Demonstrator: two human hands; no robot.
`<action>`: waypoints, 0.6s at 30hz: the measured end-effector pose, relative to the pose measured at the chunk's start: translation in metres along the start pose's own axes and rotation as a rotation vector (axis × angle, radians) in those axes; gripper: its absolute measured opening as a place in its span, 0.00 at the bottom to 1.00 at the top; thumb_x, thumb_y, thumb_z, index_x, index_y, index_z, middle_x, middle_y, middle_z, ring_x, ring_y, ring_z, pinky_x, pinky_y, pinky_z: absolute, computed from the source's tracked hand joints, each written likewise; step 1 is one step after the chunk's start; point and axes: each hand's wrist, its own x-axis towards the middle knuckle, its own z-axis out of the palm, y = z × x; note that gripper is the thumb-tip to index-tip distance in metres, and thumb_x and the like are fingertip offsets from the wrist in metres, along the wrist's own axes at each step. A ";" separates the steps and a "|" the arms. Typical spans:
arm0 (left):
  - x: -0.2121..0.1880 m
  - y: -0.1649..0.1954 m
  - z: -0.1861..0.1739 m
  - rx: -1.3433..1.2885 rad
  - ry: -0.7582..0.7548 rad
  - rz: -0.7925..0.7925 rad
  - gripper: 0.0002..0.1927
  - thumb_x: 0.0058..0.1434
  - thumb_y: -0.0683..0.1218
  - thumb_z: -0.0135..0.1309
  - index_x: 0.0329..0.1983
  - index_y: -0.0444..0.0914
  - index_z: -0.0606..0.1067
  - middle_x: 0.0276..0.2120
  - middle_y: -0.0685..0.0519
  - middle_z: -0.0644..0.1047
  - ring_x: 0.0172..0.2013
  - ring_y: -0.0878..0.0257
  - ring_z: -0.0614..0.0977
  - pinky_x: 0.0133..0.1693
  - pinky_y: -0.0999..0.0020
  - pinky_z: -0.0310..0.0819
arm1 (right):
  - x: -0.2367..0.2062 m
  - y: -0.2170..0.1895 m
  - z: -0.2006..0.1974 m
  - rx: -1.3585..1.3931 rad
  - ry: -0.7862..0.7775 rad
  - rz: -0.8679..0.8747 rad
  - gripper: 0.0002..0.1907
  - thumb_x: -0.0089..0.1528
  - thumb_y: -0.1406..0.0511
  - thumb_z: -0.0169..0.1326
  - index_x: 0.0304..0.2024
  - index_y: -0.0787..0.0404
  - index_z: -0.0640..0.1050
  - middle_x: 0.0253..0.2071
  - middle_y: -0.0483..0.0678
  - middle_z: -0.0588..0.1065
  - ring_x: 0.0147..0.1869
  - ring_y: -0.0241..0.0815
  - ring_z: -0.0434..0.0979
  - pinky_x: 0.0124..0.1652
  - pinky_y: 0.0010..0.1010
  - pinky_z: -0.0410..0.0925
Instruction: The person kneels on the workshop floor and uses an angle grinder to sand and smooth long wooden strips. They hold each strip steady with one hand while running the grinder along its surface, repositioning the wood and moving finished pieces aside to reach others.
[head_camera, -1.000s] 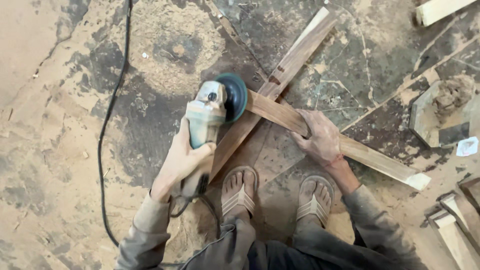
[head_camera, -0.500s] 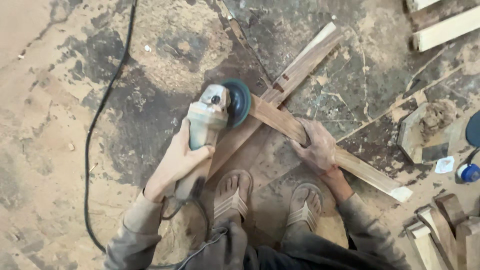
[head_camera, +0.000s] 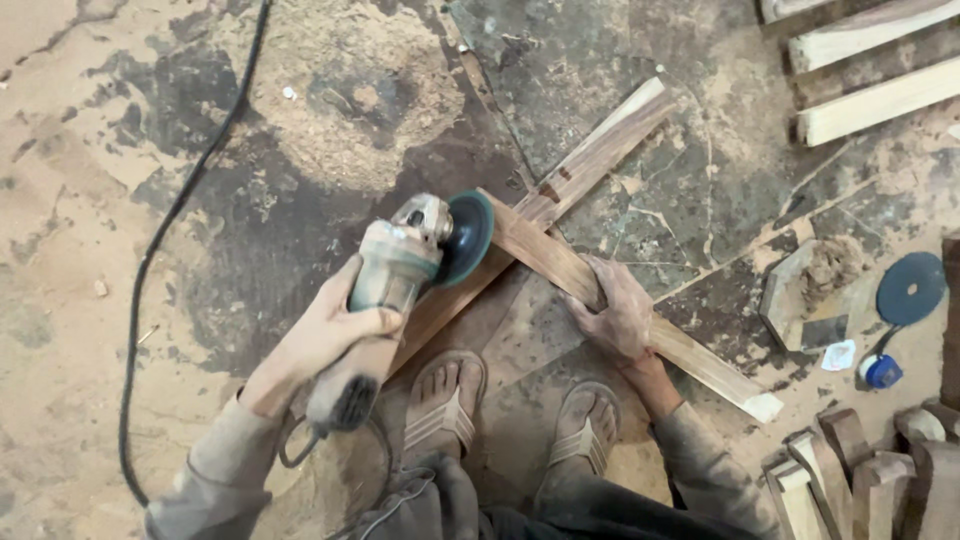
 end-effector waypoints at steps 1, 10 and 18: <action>0.006 0.005 0.000 0.014 -0.003 -0.013 0.36 0.50 0.42 0.58 0.64 0.35 0.65 0.41 0.50 0.77 0.37 0.64 0.81 0.40 0.69 0.79 | 0.000 0.000 -0.001 0.006 -0.020 0.029 0.31 0.51 0.64 0.68 0.57 0.62 0.76 0.48 0.56 0.77 0.51 0.56 0.78 0.50 0.41 0.71; 0.022 0.016 -0.008 -0.203 -0.126 -0.049 0.29 0.55 0.41 0.56 0.61 0.33 0.66 0.32 0.47 0.77 0.28 0.60 0.82 0.32 0.65 0.79 | 0.000 -0.003 -0.007 0.014 -0.010 0.062 0.31 0.50 0.66 0.66 0.57 0.60 0.76 0.47 0.54 0.77 0.50 0.55 0.78 0.49 0.40 0.71; 0.011 0.000 0.000 0.436 0.036 0.338 0.45 0.54 0.49 0.62 0.68 0.27 0.54 0.50 0.36 0.76 0.48 0.45 0.81 0.48 0.56 0.75 | 0.002 -0.007 -0.005 0.006 0.000 0.034 0.30 0.51 0.65 0.67 0.56 0.60 0.77 0.47 0.54 0.77 0.50 0.55 0.78 0.50 0.40 0.71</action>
